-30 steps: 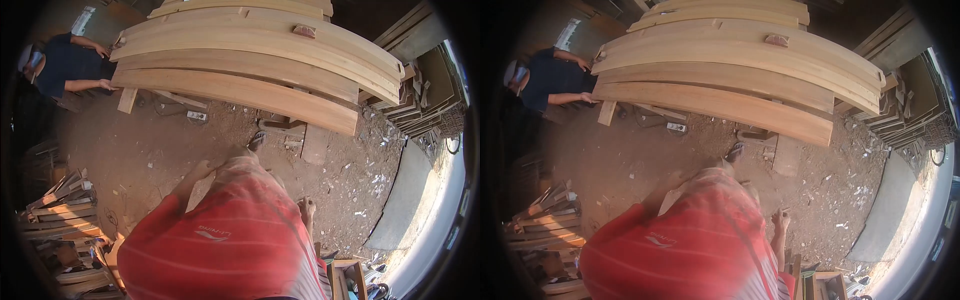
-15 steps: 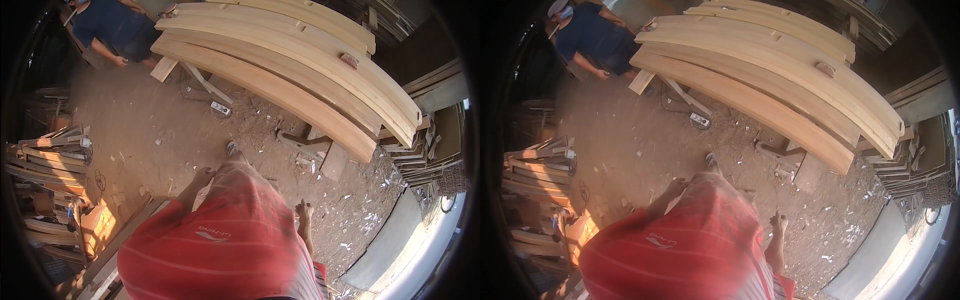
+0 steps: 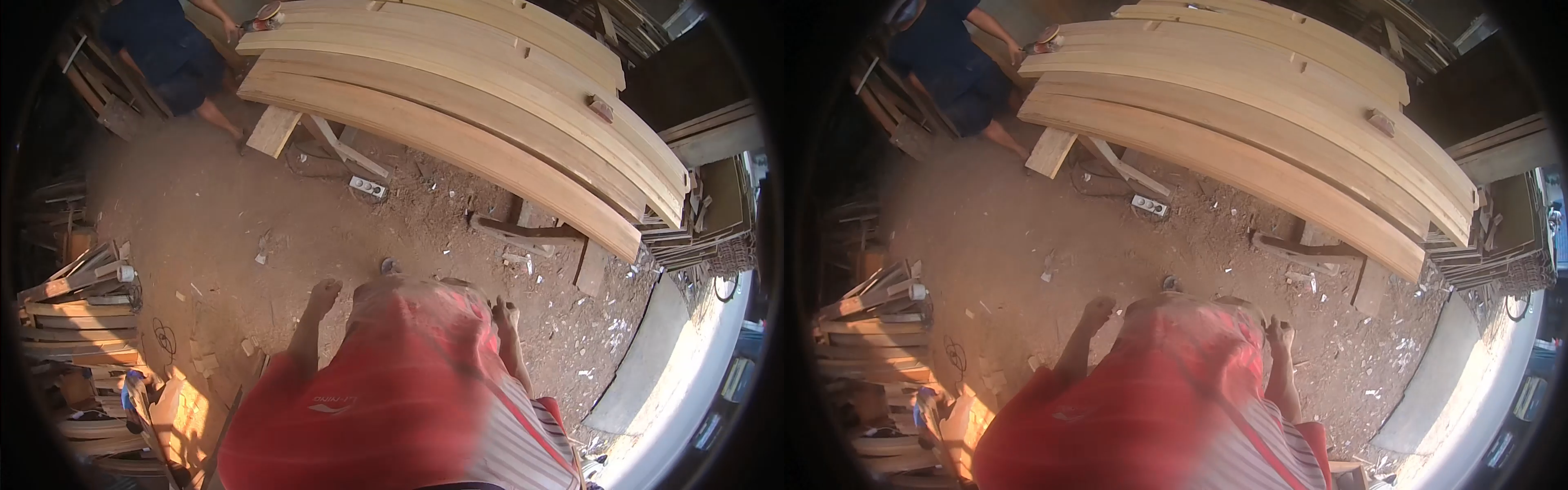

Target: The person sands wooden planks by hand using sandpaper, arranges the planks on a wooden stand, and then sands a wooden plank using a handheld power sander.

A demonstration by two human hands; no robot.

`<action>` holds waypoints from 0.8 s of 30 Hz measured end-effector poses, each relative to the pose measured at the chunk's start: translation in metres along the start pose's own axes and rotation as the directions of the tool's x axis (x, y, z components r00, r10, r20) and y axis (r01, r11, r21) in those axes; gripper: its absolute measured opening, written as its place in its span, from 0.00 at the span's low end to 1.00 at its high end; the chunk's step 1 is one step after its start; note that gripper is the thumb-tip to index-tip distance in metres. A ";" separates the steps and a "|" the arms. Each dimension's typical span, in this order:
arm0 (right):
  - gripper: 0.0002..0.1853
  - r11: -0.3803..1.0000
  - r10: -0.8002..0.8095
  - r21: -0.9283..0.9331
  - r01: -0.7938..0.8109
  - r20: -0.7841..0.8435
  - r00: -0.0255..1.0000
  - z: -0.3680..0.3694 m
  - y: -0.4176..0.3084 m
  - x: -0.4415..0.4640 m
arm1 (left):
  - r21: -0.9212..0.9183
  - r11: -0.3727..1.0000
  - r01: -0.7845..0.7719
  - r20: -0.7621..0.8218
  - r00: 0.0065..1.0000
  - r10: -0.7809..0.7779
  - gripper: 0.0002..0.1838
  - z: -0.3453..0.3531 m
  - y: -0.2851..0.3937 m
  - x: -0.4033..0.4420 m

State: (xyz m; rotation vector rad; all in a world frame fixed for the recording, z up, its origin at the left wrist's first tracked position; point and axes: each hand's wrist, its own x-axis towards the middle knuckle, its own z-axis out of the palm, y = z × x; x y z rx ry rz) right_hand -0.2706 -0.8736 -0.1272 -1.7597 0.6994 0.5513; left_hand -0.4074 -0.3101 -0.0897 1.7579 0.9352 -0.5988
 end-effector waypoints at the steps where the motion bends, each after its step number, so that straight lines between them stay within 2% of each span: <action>1: 0.29 0.998 -0.028 0.049 0.032 -0.085 0.996 0.029 -0.031 -0.002 | -0.108 0.994 -0.007 -0.064 0.998 0.001 0.31 -0.016 0.000 -0.003; 2: 0.28 0.998 0.019 0.067 -0.017 -0.028 0.999 0.047 -0.055 0.008 | -0.216 0.976 -0.026 -0.137 0.991 -0.004 0.28 -0.030 0.002 -0.003; 3: 0.29 0.987 -0.035 0.155 0.037 -0.017 0.999 0.070 -0.082 0.011 | -0.198 0.980 -0.022 -0.109 0.994 0.001 0.28 -0.043 0.001 -0.003; 4: 0.31 0.991 -0.073 0.122 0.061 0.092 0.993 0.082 -0.106 0.023 | -0.312 0.949 -0.049 -0.173 0.985 -0.006 0.26 -0.055 0.000 -0.005; 5: 0.34 0.978 -0.055 0.206 0.033 0.106 0.993 0.104 -0.139 0.023 | -0.421 0.903 -0.083 -0.233 0.972 -0.019 0.24 -0.064 -0.003 -0.003; 6: 0.39 0.965 -0.085 0.258 0.053 0.118 0.989 0.124 -0.187 0.004 | -0.410 0.908 -0.082 -0.202 0.979 -0.003 0.24 -0.073 -0.008 0.002; 7: 0.45 0.954 -0.127 0.286 0.092 0.107 0.986 0.140 -0.216 0.003 | -0.495 0.864 -0.094 -0.220 0.975 -0.020 0.23 -0.082 -0.020 0.005; 8: 0.48 0.913 -0.125 0.398 0.089 0.066 0.990 0.157 -0.240 0.011 | -0.578 0.809 -0.105 -0.236 0.971 -0.043 0.22 -0.084 -0.029 0.006; 9: 0.52 0.860 -0.123 0.502 0.092 0.030 0.992 0.172 -0.262 0.021 | -0.577 0.811 -0.096 -0.211 0.977 -0.034 0.22 -0.082 -0.034 0.004; 11: 0.56 0.685 -0.127 0.720 0.115 -0.038 0.991 0.195 -0.298 0.039 | -0.683 0.729 -0.041 -0.259 0.947 -0.190 0.24 -0.084 -0.050 -0.004; 12: 0.56 0.686 -0.118 0.718 0.118 -0.050 0.992 0.204 -0.313 0.046 | -0.712 0.702 -0.031 -0.224 0.957 -0.185 0.23 -0.081 -0.073 -0.005; 13: 0.56 0.596 -0.098 0.795 0.114 -0.068 0.993 0.212 -0.326 0.053 | -0.739 0.673 -0.020 -0.191 0.965 -0.182 0.22 -0.075 -0.098 0.000; 14: 0.56 0.499 -0.079 0.860 0.109 -0.081 0.994 0.218 -0.334 0.058 | -0.738 0.674 0.032 -0.154 0.965 -0.214 0.22 -0.071 -0.108 -0.005; 18: 0.55 0.446 -0.120 0.887 0.125 -0.079 0.990 0.245 -0.345 0.071 | -0.630 0.711 0.313 -0.030 0.905 -0.424 0.21 -0.062 -0.130 -0.028; 20: 0.54 0.369 -0.203 0.903 0.219 -0.152 0.967 0.250 -0.348 0.067 | -0.593 0.708 0.384 0.008 0.882 -0.471 0.20 -0.065 -0.131 -0.034; 24: 0.50 0.369 -0.180 0.899 0.237 -0.181 0.967 0.251 -0.344 0.069 | -0.538 0.724 0.432 0.028 0.867 -0.497 0.20 -0.095 -0.107 -0.025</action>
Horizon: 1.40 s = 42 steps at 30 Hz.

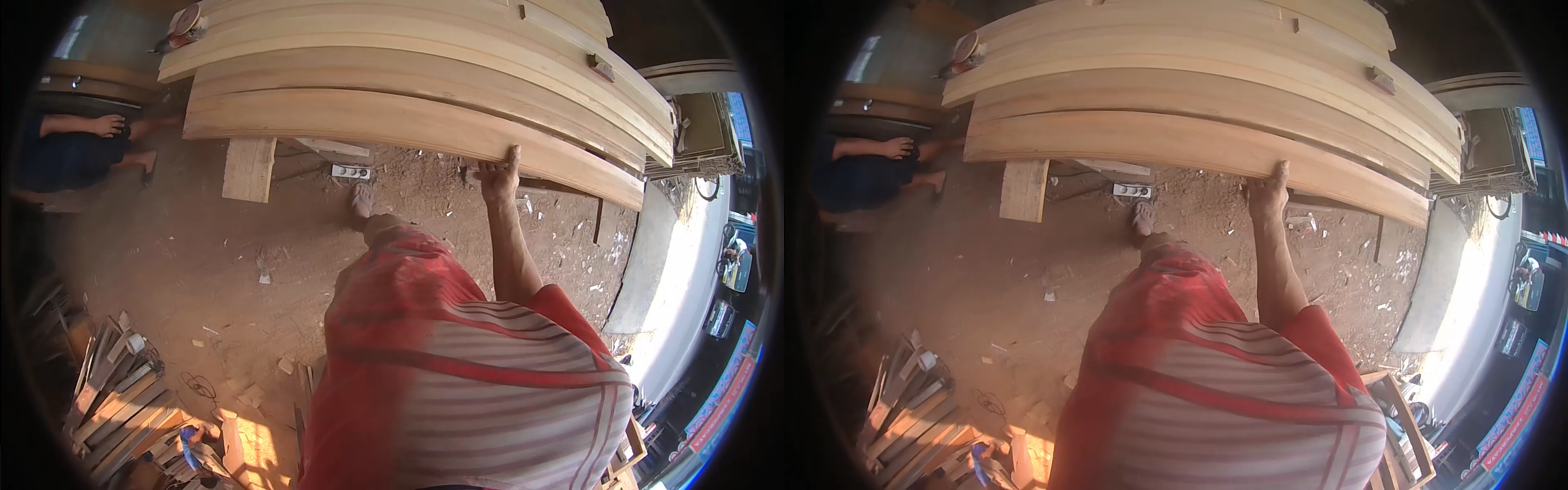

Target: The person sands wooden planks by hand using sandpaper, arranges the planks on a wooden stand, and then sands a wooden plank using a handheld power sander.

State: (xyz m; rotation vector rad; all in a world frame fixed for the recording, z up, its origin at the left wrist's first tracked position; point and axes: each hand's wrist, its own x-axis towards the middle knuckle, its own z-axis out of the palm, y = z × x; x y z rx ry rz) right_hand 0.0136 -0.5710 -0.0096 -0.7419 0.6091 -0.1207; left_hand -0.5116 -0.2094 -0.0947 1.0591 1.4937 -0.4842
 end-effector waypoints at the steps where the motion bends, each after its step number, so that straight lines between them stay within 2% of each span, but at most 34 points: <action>1: 0.50 0.999 -0.019 -0.032 0.018 -0.003 1.000 -0.001 0.001 -0.001 | 0.007 1.000 -0.009 -0.004 1.000 0.009 0.19 -0.005 0.016 0.001; 4: 0.45 0.995 -0.075 -0.076 0.069 -0.068 0.995 0.011 0.002 -0.004 | 0.024 0.997 -0.076 -0.036 0.996 0.077 0.19 -0.020 0.078 0.014; 8: 0.38 0.982 -0.177 -0.066 0.174 -0.047 0.983 0.019 0.007 -0.006 | -0.003 0.944 -0.330 -0.135 0.935 0.326 0.18 -0.050 0.206 0.045; 9: 0.37 0.980 -0.188 -0.075 0.185 -0.036 0.981 0.021 0.009 -0.006 | -0.046 0.905 -0.422 -0.153 0.899 0.411 0.20 -0.056 0.253 0.037; 11: 0.36 0.978 -0.187 -0.100 0.184 -0.021 0.982 0.016 0.007 -0.003 | -0.012 0.846 -0.533 -0.164 0.835 0.525 0.25 -0.070 0.342 0.038; 12: 0.37 0.977 -0.189 -0.100 0.186 -0.020 0.982 0.017 0.007 -0.003 | 0.005 0.790 -0.613 -0.190 0.775 0.603 0.22 -0.071 0.384 0.034; 15: 0.38 0.982 -0.166 -0.098 0.164 -0.020 0.986 0.015 0.006 -0.002 | 0.002 0.687 -0.727 -0.133 0.680 0.721 0.25 -0.078 0.495 0.049; 17: 0.44 0.981 -0.153 -0.141 0.135 -0.130 0.980 0.019 0.004 -0.008 | 0.088 0.618 -0.781 -0.155 0.602 0.783 0.28 -0.067 0.562 0.042; 18: 0.44 0.980 -0.158 -0.144 0.138 -0.133 0.978 0.016 0.005 -0.008 | 0.174 0.546 -0.819 -0.147 0.527 0.837 0.30 -0.064 0.591 0.049; 19: 0.49 0.981 -0.134 -0.161 0.109 -0.152 0.979 0.008 0.005 -0.005 | 0.255 0.468 -0.846 -0.132 0.449 0.884 0.33 -0.063 0.615 0.053; 20: 0.53 0.981 -0.111 -0.178 0.080 -0.172 0.979 0.005 0.006 -0.005 | 0.251 0.471 -0.846 -0.129 0.453 0.882 0.33 -0.057 0.635 0.042; 22: 0.53 0.972 -0.131 -0.223 0.078 -0.234 0.963 0.016 0.015 -0.014 | 0.385 0.471 -0.794 -0.089 0.476 0.875 0.38 -0.042 0.675 0.017; 23: 0.53 0.962 -0.146 -0.264 0.066 -0.295 0.944 0.023 0.022 -0.021 | 0.383 0.479 -0.790 -0.091 0.484 0.871 0.38 -0.044 0.689 0.031; 25: 0.57 0.959 -0.095 -0.283 0.006 -0.299 0.950 0.035 0.037 -0.039 | 0.089 0.606 -0.790 -0.016 0.607 0.794 0.44 -0.050 0.714 0.059; 26: 0.61 0.956 -0.048 -0.291 -0.045 -0.304 0.951 0.042 0.048 -0.050 | 0.094 0.614 -0.784 -0.009 0.616 0.788 0.44 -0.056 0.724 0.068; 28: 0.61 0.959 -0.009 -0.273 -0.078 -0.302 0.953 0.057 0.072 -0.070 | -0.029 0.788 -0.615 0.146 0.777 0.612 0.47 -0.055 0.740 0.073; 29: 0.61 0.962 0.036 -0.251 -0.110 -0.283 0.958 0.067 0.084 -0.078 | -0.037 0.800 -0.599 0.150 0.788 0.597 0.47 -0.056 0.744 0.082; 31: 0.60 0.954 0.063 -0.263 -0.146 -0.301 0.952 0.089 0.110 -0.086 | 0.043 0.810 -0.585 0.372 0.761 0.531 0.51 -0.062 0.752 0.102; 34: 0.61 0.954 0.061 -0.256 -0.159 -0.353 0.934 0.134 0.144 -0.101 | 0.122 0.797 -0.592 0.439 0.752 0.491 0.56 -0.056 0.757 0.105; 35: 0.62 0.961 0.033 -0.250 -0.120 -0.329 0.944 0.138 0.154 -0.102 | 0.199 0.799 -0.567 0.356 0.802 0.480 0.56 -0.048 0.760 0.100; 36: 0.63 0.965 0.033 -0.239 -0.104 -0.283 0.959 0.147 0.160 -0.104 | 0.153 0.827 -0.542 0.389 0.802 0.454 0.55 -0.036 0.764 0.073; 37: 0.62 0.974 -0.007 -0.214 -0.073 -0.353 0.936 0.157 0.168 -0.104 | 0.151 0.817 -0.557 0.397 0.791 0.466 0.54 -0.032 0.767 0.095; 39: 0.61 0.986 -0.014 -0.161 -0.051 -0.378 0.926 0.157 0.176 -0.098 | 0.125 0.790 -0.601 0.459 0.741 0.491 0.54 -0.021 0.770 0.102; 40: 0.59 0.984 -0.044 -0.178 -0.030 -0.398 0.916 0.166 0.179 -0.098 | 0.216 0.770 -0.601 0.389 0.776 0.496 0.55 -0.018 0.771 0.111; 42: 0.58 0.982 -0.060 -0.189 -0.023 -0.424 0.903 0.173 0.185 -0.096 | 0.311 0.660 -0.684 0.327 0.729 0.601 0.57 -0.012 0.766 0.130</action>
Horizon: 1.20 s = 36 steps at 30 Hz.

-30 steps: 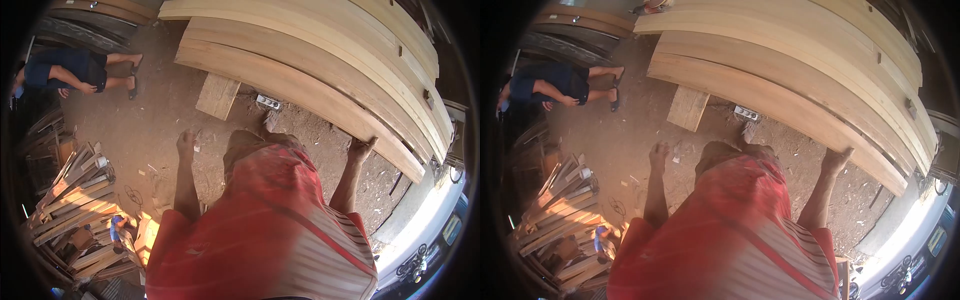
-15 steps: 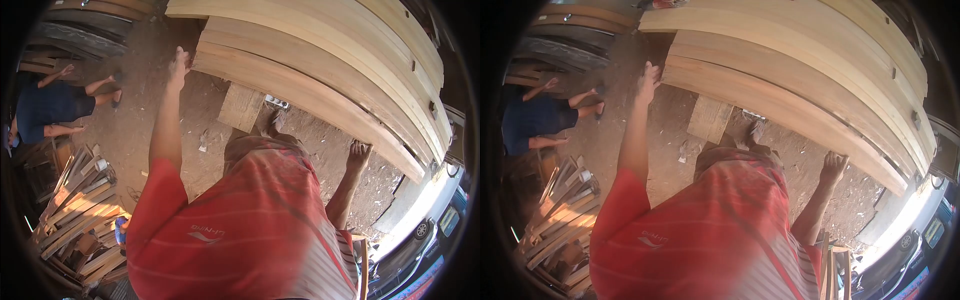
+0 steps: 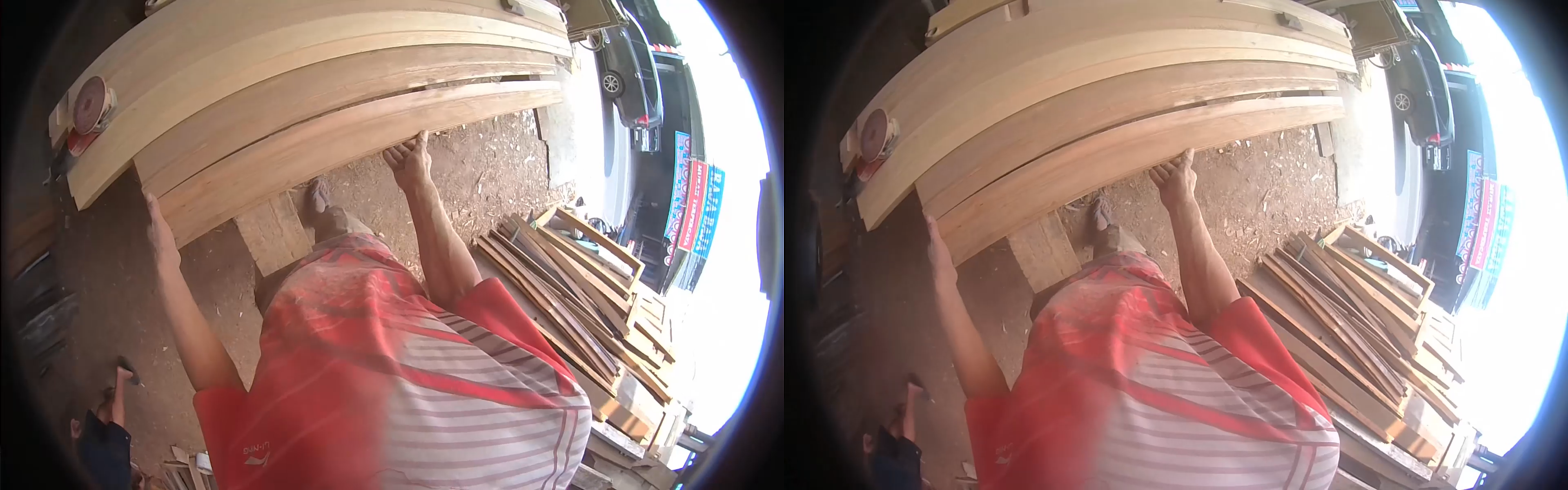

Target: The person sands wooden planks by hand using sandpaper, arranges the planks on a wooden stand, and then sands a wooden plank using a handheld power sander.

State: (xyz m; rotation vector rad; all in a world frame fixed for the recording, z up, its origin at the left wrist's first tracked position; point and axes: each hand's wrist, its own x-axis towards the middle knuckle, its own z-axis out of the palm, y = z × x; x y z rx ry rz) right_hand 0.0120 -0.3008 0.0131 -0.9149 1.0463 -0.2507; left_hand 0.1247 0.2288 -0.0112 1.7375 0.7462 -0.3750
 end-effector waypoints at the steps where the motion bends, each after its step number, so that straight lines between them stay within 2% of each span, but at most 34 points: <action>1: 0.58 1.000 -0.017 0.010 0.017 -0.004 1.000 0.000 0.000 0.002 | -0.004 1.000 -0.014 0.014 1.000 0.014 0.57 0.002 0.006 -0.003; 3: 0.56 1.000 -0.015 -0.005 0.016 0.048 0.999 0.000 0.001 0.000 | 0.074 0.993 0.089 -0.022 0.996 -0.088 0.56 0.004 0.014 -0.012; 6: 0.52 1.000 -0.005 -0.018 0.005 0.001 1.000 0.000 -0.001 -0.003 | 0.088 0.996 0.025 -0.047 0.999 -0.021 0.56 0.007 0.020 -0.022; 10: 0.52 1.000 -0.002 -0.022 0.002 0.006 1.000 -0.004 -0.002 -0.002 | 0.111 0.992 -0.054 -0.082 0.995 0.063 0.56 0.011 0.018 -0.026; 12: 0.51 1.000 -0.016 -0.022 0.017 0.078 0.997 -0.010 -0.001 -0.003 | 0.054 0.998 -0.033 -0.068 0.997 0.037 0.55 0.009 0.016 -0.025; 16: 0.48 1.000 0.006 0.005 -0.006 0.033 0.999 -0.009 -0.003 -0.005 | 0.054 0.998 -0.039 -0.059 0.997 0.042 0.54 0.008 0.009 -0.025; 19: 0.45 1.000 -0.013 -0.005 0.013 0.035 0.999 -0.015 -0.001 -0.006 | 0.056 0.998 -0.040 -0.109 0.993 0.046 0.53 0.006 0.006 -0.035; 21: 0.46 0.999 -0.044 0.025 0.044 0.007 0.999 -0.024 0.000 -0.004 | 0.015 0.987 -0.159 -0.162 0.974 0.159 0.52 0.005 0.001 -0.053; 22: 0.46 0.999 -0.042 0.026 0.042 0.003 0.999 -0.026 -0.004 -0.006 | 0.018 0.987 -0.157 -0.159 0.974 0.158 0.52 0.002 -0.006 -0.058; 24: 0.48 0.985 -0.039 0.164 0.055 -0.094 0.995 -0.028 -0.012 -0.011 | 0.114 0.960 -0.256 -0.320 0.906 0.279 0.50 0.003 -0.032 -0.067; 25: 0.51 0.983 -0.032 0.175 0.048 -0.092 0.995 -0.027 -0.020 -0.018 | -0.044 0.914 -0.402 -0.294 0.880 0.373 0.45 -0.002 -0.058 -0.053; 26: 0.51 0.984 -0.030 0.170 0.047 -0.098 0.995 -0.029 -0.024 -0.019 | -0.043 0.917 -0.396 -0.291 0.883 0.368 0.45 -0.004 -0.068 -0.054; 28: 0.50 0.970 0.089 0.234 -0.061 -0.114 0.989 -0.031 -0.026 -0.018 | -0.175 0.829 -0.531 -0.152 0.847 0.510 0.41 -0.009 -0.077 -0.065; 29: 0.50 0.971 0.100 0.227 -0.073 -0.110 0.989 -0.033 -0.025 -0.021 | -0.168 0.834 -0.525 -0.161 0.850 0.502 0.41 -0.010 -0.083 -0.073; 31: 0.48 0.949 -0.031 0.314 0.006 0.075 0.997 -0.033 -0.021 -0.030 | -0.100 0.811 -0.577 -0.160 0.814 0.559 0.38 -0.003 -0.070 -0.105; 34: 0.44 0.945 -0.083 0.326 0.033 0.139 0.987 -0.042 -0.014 -0.020 | -0.106 0.846 -0.523 -0.202 0.844 0.496 0.36 0.008 -0.053 -0.124; 36: 0.48 0.955 -0.030 0.298 -0.009 0.125 0.992 -0.049 -0.014 -0.015 | -0.110 0.862 -0.495 -0.186 0.862 0.471 0.35 0.006 -0.050 -0.122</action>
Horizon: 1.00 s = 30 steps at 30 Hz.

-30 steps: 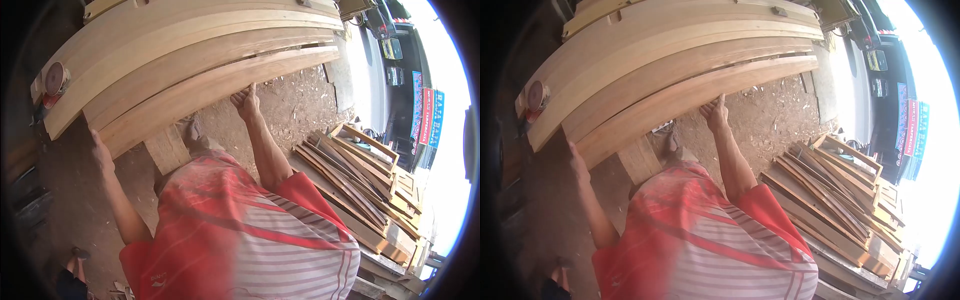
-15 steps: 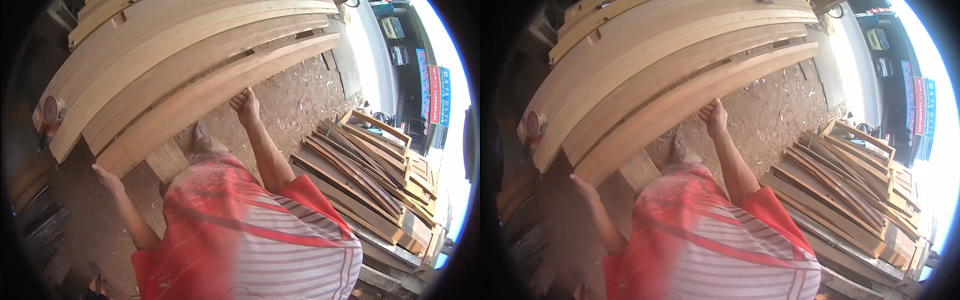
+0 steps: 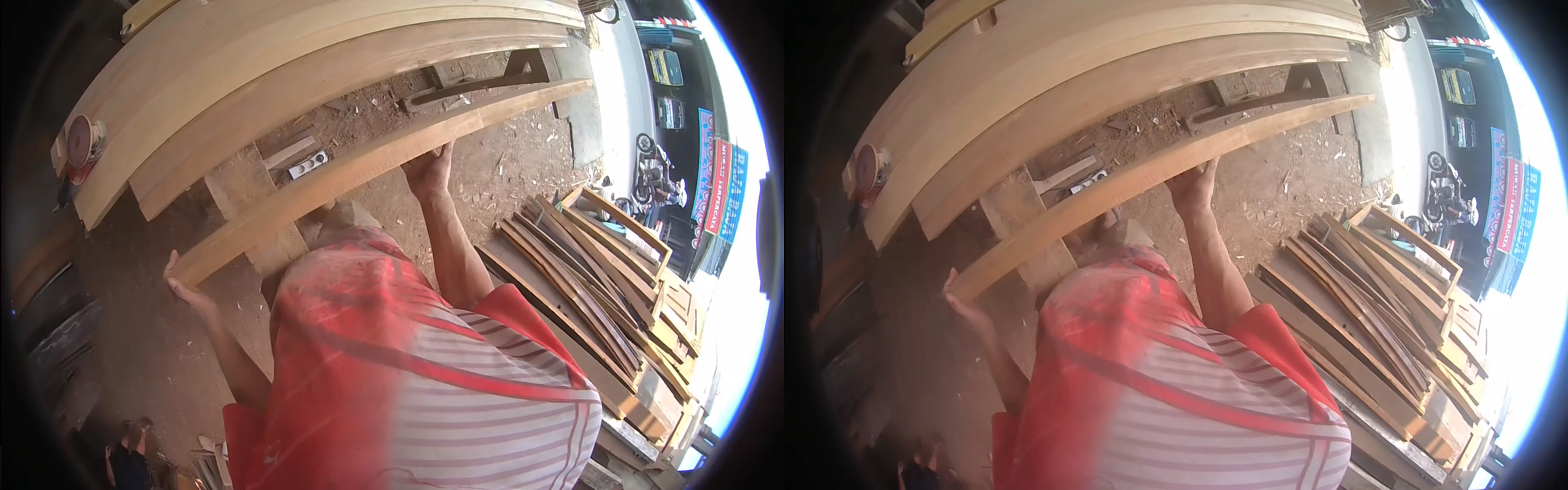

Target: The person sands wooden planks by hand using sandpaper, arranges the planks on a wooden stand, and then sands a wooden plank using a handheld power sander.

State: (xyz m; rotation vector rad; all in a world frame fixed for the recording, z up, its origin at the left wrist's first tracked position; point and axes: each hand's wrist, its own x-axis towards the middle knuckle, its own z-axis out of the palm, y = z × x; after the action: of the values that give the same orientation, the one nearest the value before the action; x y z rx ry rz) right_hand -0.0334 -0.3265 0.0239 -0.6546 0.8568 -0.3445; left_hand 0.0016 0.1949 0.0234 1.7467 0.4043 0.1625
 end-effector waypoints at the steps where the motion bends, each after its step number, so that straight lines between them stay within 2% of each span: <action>1: 0.50 0.999 0.028 -0.032 -0.029 -0.025 0.999 -0.001 -0.003 0.001 | -0.010 1.000 0.027 0.023 0.999 -0.027 0.35 -0.001 0.001 0.002; 2: 0.52 0.996 0.055 -0.063 -0.058 -0.052 0.997 -0.002 -0.004 0.003 | -0.002 1.000 0.025 0.016 1.000 -0.025 0.35 -0.002 0.003 0.003; 3: 0.58 0.994 0.005 -0.110 -0.007 -0.015 1.000 0.002 -0.004 0.000 | 0.030 1.000 0.002 0.042 0.999 -0.003 0.35 -0.004 0.004 0.003; 4: 0.58 0.994 0.012 -0.106 -0.014 -0.011 1.000 0.003 -0.003 -0.001 | 0.059 0.998 -0.025 0.069 0.997 0.021 0.35 -0.005 0.005 0.004; 5: 0.60 0.992 -0.031 -0.122 0.022 -0.070 0.997 0.004 -0.004 -0.001 | 0.064 0.997 -0.030 0.065 0.998 0.026 0.35 -0.004 0.005 0.005; 6: 0.62 0.988 -0.075 -0.141 0.056 -0.132 0.988 0.002 -0.005 -0.001 | 0.032 0.999 -0.018 0.062 0.998 0.016 0.34 -0.004 0.005 0.006; 9: 0.65 0.987 -0.105 -0.133 0.087 -0.136 0.985 -0.004 -0.017 0.003 | -0.044 0.999 0.021 0.058 0.998 -0.018 0.34 -0.003 0.003 0.003; 10: 0.65 0.988 -0.101 -0.126 0.085 -0.134 0.986 -0.002 -0.019 0.002 | -0.095 0.994 0.046 0.057 0.998 -0.041 0.34 -0.002 0.003 0.004; 12: 0.65 0.963 -0.137 -0.246 0.109 -0.099 0.986 0.003 -0.025 0.001 | -0.108 0.992 0.061 0.045 0.997 -0.057 0.35 0.000 0.004 0.004; 17: 0.61 0.963 -0.107 -0.256 0.088 -0.061 0.992 0.002 -0.032 -0.001 | -0.096 0.991 0.093 0.019 0.996 -0.092 0.37 0.001 0.013 0.000; 19: 0.61 0.961 -0.099 -0.262 0.082 -0.049 0.994 0.000 -0.034 0.001 | -0.146 0.986 0.076 0.032 0.997 -0.072 0.38 -0.001 0.006 0.002; 26: 0.60 0.958 -0.122 -0.265 0.108 -0.038 0.992 -0.009 -0.031 0.006 | -0.183 0.980 0.073 0.004 0.997 -0.073 0.39 -0.003 0.001 0.000; 30: 0.60 0.957 -0.124 -0.270 0.109 -0.037 0.992 -0.007 -0.032 0.005 | -0.202 0.977 0.066 0.041 0.997 -0.058 0.37 -0.007 -0.003 0.001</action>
State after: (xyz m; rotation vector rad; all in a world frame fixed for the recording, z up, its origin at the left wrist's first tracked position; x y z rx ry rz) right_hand -0.0366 -0.3559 0.0384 -0.9539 0.9267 -0.3566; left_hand 0.0001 0.2022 0.0214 1.5324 0.4019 0.1234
